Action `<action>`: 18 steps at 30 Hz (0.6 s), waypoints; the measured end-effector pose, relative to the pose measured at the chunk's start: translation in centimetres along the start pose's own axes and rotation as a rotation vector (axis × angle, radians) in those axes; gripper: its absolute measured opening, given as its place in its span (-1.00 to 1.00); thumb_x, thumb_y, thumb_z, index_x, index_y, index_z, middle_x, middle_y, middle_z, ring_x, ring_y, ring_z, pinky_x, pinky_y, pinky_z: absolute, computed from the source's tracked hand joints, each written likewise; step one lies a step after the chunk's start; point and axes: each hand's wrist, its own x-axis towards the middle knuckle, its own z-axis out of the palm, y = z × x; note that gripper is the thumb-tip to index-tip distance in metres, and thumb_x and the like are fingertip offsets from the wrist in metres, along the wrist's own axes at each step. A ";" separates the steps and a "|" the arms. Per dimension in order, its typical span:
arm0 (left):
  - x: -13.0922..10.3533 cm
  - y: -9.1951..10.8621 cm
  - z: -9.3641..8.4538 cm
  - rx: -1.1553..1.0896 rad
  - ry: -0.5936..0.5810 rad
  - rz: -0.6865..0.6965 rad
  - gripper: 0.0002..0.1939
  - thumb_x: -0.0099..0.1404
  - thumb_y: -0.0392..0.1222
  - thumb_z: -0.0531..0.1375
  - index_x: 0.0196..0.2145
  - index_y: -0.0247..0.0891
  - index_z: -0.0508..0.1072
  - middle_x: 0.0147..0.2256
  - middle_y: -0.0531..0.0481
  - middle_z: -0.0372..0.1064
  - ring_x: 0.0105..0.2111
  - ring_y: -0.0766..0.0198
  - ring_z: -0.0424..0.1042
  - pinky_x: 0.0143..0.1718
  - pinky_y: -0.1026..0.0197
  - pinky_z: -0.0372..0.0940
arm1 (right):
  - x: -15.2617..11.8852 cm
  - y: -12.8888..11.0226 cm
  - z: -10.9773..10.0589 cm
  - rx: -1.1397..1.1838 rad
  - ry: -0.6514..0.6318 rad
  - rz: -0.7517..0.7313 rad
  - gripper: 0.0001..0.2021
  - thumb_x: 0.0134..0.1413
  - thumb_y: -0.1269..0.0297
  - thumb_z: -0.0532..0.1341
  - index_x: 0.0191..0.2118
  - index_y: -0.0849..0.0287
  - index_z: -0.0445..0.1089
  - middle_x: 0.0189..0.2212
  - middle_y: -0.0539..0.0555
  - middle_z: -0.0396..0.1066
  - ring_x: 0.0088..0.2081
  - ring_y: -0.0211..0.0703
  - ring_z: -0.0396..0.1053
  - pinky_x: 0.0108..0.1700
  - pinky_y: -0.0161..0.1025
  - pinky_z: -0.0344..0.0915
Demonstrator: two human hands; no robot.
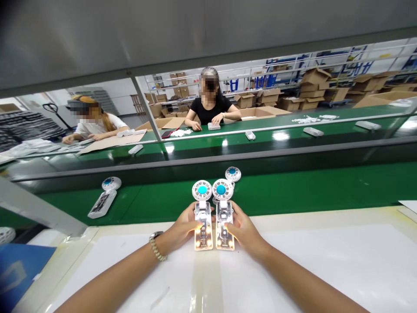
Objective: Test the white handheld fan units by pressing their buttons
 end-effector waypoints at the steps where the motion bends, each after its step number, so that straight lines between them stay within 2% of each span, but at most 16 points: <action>1: 0.0 0.0 0.0 0.015 0.011 -0.002 -0.47 -0.09 -0.31 0.34 -0.16 -0.27 0.24 -0.15 -0.17 0.30 -0.18 0.05 0.37 -0.17 0.04 0.24 | 0.0 0.1 0.0 -0.005 -0.011 -0.012 -0.43 -0.14 0.22 0.32 0.03 0.06 0.13 -0.11 0.17 0.41 -0.09 0.08 0.37 -0.08 0.02 0.27; 6: -0.1 0.2 0.1 0.057 0.025 0.014 -0.48 -0.07 -0.28 0.33 -0.14 -0.27 0.24 -0.13 -0.18 0.29 -0.10 0.01 0.32 -0.12 0.02 0.21 | 0.1 0.3 -0.1 -0.050 -0.035 -0.067 -0.45 -0.09 0.20 0.29 0.05 0.07 0.12 -0.04 0.18 0.34 -0.02 0.09 0.30 -0.02 0.04 0.22; 11: -0.2 0.0 -0.2 0.064 -0.007 0.028 -0.48 -0.04 -0.28 0.32 -0.11 -0.27 0.24 -0.12 -0.20 0.29 -0.10 0.00 0.32 -0.11 0.01 0.21 | -0.1 0.1 0.2 -0.071 -0.040 -0.070 -0.50 -0.07 0.19 0.27 0.03 0.06 0.15 -0.07 0.16 0.35 -0.04 0.08 0.31 -0.02 0.03 0.22; 18: 0.0 -0.3 -0.5 0.033 -0.031 0.035 -0.52 -0.02 -0.33 0.31 -0.14 -0.24 0.24 -0.09 -0.15 0.26 -0.12 0.05 0.34 -0.15 0.06 0.24 | -0.1 0.5 0.0 -0.013 -0.004 -0.034 -0.41 -0.14 0.20 0.31 0.05 0.04 0.10 -0.13 0.13 0.39 -0.10 0.04 0.36 -0.07 -0.01 0.26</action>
